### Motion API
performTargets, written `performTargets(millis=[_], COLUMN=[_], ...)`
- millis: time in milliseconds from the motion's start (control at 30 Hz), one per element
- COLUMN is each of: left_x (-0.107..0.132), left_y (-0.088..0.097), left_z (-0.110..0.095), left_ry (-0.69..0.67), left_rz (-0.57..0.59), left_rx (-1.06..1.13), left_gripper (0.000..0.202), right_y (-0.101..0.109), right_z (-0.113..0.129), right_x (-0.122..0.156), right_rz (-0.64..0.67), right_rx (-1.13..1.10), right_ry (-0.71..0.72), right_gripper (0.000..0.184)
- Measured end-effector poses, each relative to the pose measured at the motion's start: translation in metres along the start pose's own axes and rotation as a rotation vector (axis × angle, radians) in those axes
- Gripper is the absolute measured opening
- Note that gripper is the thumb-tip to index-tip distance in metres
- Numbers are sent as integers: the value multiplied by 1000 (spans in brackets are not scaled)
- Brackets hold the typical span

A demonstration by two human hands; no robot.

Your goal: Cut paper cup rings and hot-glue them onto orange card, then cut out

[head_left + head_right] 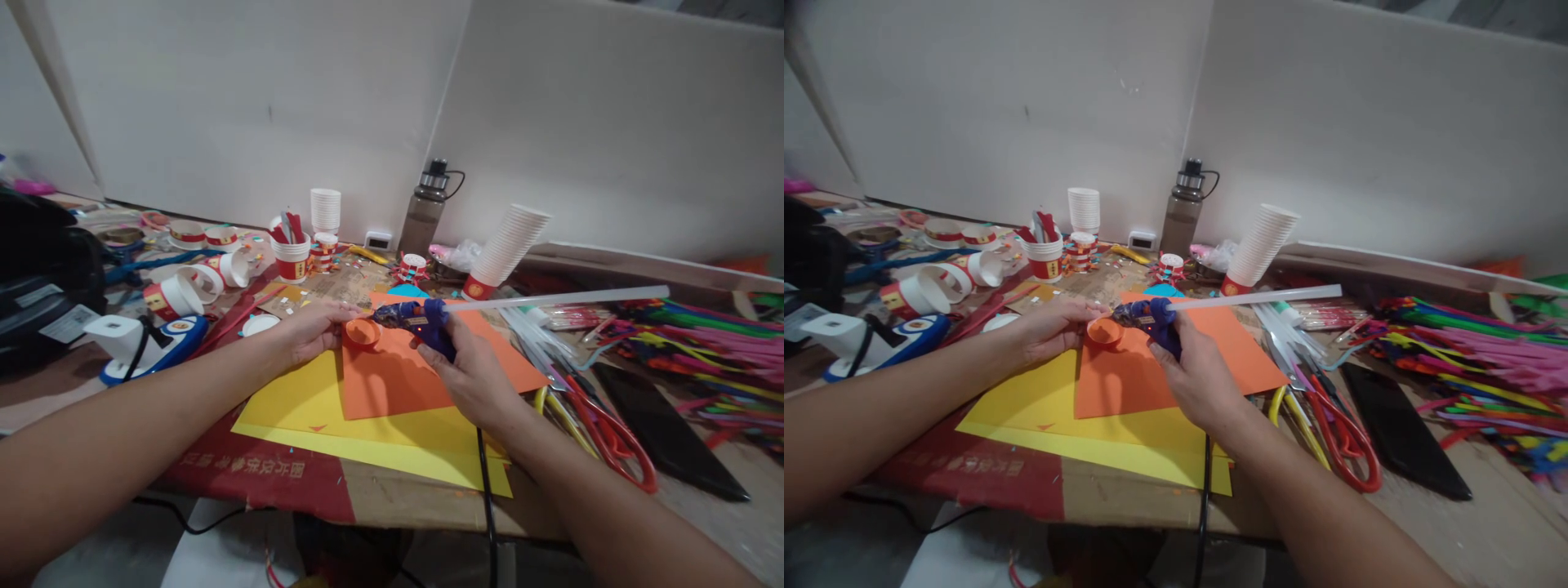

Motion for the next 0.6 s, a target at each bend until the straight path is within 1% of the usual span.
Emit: performTargets(millis=[133,267,433,600], left_x=[-1,-1,0,1], left_y=[2,3,1,0], left_z=[1,1,2,2], left_ry=[-6,1,30,21], left_rz=[-11,-12,26,21], left_rx=[-22,-53,-91,-80], left_gripper=[11,11,13,13], right_y=[-1,-1,0,0], right_z=[-2,-1,3,3], right_x=[0,0,0,0], right_rz=[-6,16,11,4], right_rx=[24,15,14,1], right_ry=[-12,-24,-13,-7], right_gripper=[33,34,32,29])
Point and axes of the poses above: each hand's wrist, its own x-axis away from the middle knuckle, its own y-axis out of the back of the hand, z = x × y, the point moved 4 cm from there along -x, towards the middle knuckle, and after that the axes turned 5 degrees about y, right-handed, at the moved point
